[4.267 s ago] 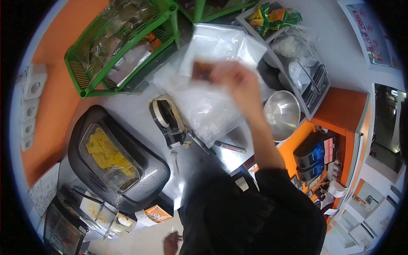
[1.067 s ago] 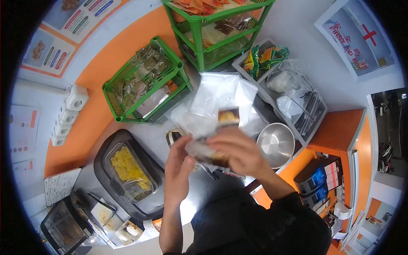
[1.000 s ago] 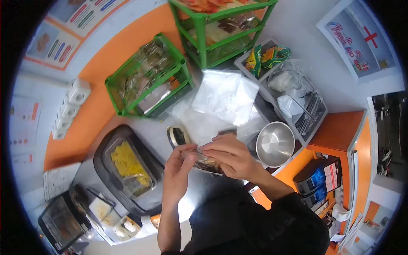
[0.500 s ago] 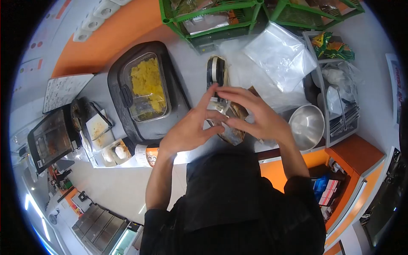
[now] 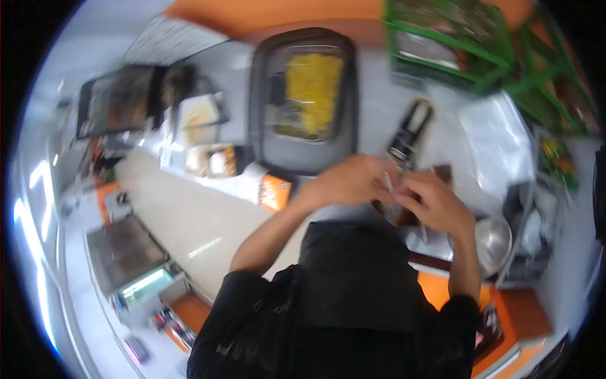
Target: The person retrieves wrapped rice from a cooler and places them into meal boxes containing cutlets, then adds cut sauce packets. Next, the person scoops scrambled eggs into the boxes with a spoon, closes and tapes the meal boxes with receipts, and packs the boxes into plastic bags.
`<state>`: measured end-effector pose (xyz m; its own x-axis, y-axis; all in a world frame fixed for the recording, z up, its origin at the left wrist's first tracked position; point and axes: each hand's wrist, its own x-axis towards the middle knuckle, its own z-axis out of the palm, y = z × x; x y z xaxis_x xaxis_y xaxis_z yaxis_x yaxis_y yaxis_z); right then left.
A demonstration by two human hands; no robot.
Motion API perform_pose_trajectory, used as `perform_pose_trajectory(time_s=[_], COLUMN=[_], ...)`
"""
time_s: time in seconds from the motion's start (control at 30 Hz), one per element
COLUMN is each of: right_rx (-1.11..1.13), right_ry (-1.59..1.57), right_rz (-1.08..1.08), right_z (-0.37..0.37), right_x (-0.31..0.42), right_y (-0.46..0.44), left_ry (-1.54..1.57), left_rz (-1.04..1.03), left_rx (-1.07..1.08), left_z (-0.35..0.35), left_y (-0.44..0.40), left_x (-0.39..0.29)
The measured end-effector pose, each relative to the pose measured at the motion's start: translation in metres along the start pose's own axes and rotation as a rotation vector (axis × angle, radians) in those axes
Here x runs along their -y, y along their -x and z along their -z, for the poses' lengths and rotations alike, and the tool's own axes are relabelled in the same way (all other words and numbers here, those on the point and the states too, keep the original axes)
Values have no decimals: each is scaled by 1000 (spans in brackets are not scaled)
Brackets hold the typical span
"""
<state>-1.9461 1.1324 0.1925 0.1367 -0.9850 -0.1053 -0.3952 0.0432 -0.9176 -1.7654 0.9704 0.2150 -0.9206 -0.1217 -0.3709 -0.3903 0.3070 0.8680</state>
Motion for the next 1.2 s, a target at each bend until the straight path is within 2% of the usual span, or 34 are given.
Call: perform_pose_trajectory(time_s=[0.03, 0.1, 0.2, 0.27, 0.33, 0.43, 0.73, 0.83, 1.03, 1.13, 1.2], right_rx=[32, 121, 250, 286, 276, 242, 71, 61, 132, 144, 140], right_ry=[30, 67, 97, 130, 116, 144, 298, 286, 207, 157, 111], right_rz=[-4, 13, 71, 120, 158, 246, 464, 493, 409, 466, 505], right_z=[-5, -14, -30, -46, -60, -76, -159, -189, -223, -246, -268], right_x=[7, 16, 22, 34, 42, 59, 109, 127, 194, 250, 282], right_y=[-1, -5, -3, -3, -3, -5, -22, -35, -79, -109, -134], left_ry=[0, 50, 224, 324, 360, 408, 739, 677, 495, 514, 513], left_rz=[75, 50, 47, -28, -61, -205, -214, -327, -302, -496, -526], left_rx=[29, 51, 196, 168, 179, 66, 154, 35, -158, -291, -464], left_z=[-4, -12, -22, -36, -41, -48, -45, -49, -17, -4, 7], left_y=[8, 28, 50, 67, 82, 106, 190, 223, 311, 365, 409], left_x=[-1, 7, 20, 37, 44, 53, 90, 109, 106, 106, 103])
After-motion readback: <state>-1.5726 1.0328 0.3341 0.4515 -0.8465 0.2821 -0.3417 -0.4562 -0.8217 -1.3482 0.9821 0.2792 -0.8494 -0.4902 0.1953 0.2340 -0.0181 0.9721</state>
